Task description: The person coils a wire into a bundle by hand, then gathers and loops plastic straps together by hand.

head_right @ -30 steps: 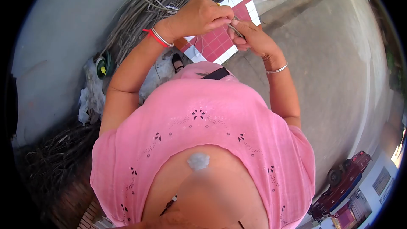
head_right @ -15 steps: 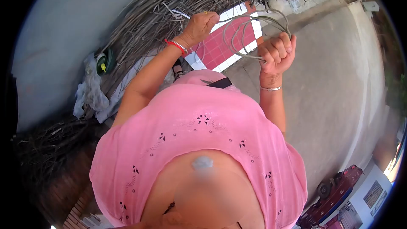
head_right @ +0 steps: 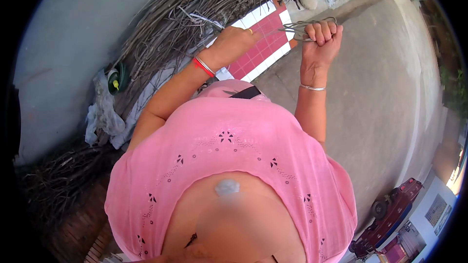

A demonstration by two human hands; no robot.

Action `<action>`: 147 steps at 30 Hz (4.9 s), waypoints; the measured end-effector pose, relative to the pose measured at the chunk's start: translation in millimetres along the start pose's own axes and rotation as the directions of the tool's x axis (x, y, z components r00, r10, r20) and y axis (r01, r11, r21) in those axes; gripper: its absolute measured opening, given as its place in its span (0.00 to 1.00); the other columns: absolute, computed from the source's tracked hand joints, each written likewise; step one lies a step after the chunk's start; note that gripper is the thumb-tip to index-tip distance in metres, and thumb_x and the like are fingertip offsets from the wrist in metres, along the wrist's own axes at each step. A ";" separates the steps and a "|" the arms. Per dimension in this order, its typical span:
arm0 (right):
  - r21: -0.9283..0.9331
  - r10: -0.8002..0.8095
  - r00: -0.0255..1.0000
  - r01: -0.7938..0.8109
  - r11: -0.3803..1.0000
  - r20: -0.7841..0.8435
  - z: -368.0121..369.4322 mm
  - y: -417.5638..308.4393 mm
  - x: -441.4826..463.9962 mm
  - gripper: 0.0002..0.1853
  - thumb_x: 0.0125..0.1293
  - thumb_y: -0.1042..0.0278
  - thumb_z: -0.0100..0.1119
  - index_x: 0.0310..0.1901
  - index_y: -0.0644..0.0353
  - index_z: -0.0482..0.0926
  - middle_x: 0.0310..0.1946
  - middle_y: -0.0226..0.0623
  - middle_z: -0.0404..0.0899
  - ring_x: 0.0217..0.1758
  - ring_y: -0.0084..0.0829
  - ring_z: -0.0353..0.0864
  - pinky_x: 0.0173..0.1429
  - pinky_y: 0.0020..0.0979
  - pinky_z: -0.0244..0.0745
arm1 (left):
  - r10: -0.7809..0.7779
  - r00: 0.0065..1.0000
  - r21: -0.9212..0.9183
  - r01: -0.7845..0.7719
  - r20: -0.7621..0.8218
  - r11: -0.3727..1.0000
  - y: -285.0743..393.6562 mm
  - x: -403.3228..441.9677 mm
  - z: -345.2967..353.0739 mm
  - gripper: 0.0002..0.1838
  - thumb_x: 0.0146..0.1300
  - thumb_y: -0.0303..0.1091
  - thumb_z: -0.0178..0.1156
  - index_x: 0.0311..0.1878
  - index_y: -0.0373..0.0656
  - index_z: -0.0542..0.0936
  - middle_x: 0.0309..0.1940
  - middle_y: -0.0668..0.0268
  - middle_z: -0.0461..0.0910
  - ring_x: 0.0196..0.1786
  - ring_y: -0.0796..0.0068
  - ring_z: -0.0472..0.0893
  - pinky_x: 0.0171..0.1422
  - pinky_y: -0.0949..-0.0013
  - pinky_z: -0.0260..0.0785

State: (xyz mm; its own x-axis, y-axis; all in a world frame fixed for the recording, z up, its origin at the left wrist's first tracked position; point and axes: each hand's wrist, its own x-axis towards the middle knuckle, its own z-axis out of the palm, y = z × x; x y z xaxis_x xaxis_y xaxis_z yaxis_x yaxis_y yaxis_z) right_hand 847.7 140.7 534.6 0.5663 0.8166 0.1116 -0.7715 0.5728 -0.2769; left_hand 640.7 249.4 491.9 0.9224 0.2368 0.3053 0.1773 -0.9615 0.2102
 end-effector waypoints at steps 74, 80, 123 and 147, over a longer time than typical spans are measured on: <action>-0.999 0.379 0.924 0.035 0.040 0.048 -28.1 57.0 -52.3 0.09 0.69 0.64 0.56 0.41 0.62 0.75 0.21 0.24 0.71 0.22 0.14 0.68 0.25 0.21 0.63 | -0.315 0.935 -0.574 0.169 -0.164 0.801 -36.0 -3.6 -5.3 0.27 0.62 0.56 0.61 0.21 0.39 0.79 0.11 0.70 0.70 0.16 0.81 0.70 0.23 0.73 0.63; -0.993 0.305 0.950 0.096 -0.062 0.073 -16.3 60.7 -46.2 0.09 0.68 0.66 0.57 0.37 0.63 0.76 0.16 0.24 0.69 0.19 0.14 0.68 0.23 0.22 0.63 | -0.397 0.912 -0.829 0.301 0.105 0.472 -37.8 -3.3 -17.1 0.37 0.64 0.67 0.51 0.16 0.40 0.75 0.09 0.69 0.70 0.15 0.81 0.71 0.23 0.74 0.64; -0.610 0.399 0.883 -0.462 0.644 -0.247 -8.6 80.4 -19.5 0.32 0.72 0.35 0.34 0.20 0.54 0.62 0.11 0.25 0.54 0.15 0.25 0.58 0.25 0.30 0.62 | -0.717 0.647 -0.959 0.083 0.258 -0.270 -5.9 -18.5 13.3 0.23 0.70 0.52 0.52 0.33 0.38 0.74 0.13 0.74 0.63 0.16 0.79 0.69 0.24 0.72 0.64; -0.936 0.487 0.853 -0.306 0.174 -0.188 -59.6 149.2 -5.9 0.26 0.75 0.49 0.39 0.56 0.65 0.74 0.43 0.37 0.78 0.50 0.28 0.77 0.61 0.33 0.70 | -0.784 0.468 -0.911 0.274 0.406 -0.308 -85.4 -152.3 59.1 0.14 0.72 0.43 0.48 0.47 0.42 0.74 0.28 0.72 0.70 0.23 0.85 0.67 0.24 0.80 0.59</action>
State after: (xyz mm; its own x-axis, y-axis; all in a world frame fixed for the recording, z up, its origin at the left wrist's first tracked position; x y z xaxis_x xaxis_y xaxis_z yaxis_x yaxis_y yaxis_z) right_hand 746.5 217.2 435.7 0.1617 0.9621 -0.2194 -0.0365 -0.2164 -0.9756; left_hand 505.4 287.1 372.6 0.4325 0.8084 -0.3994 -0.1146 0.4886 0.8650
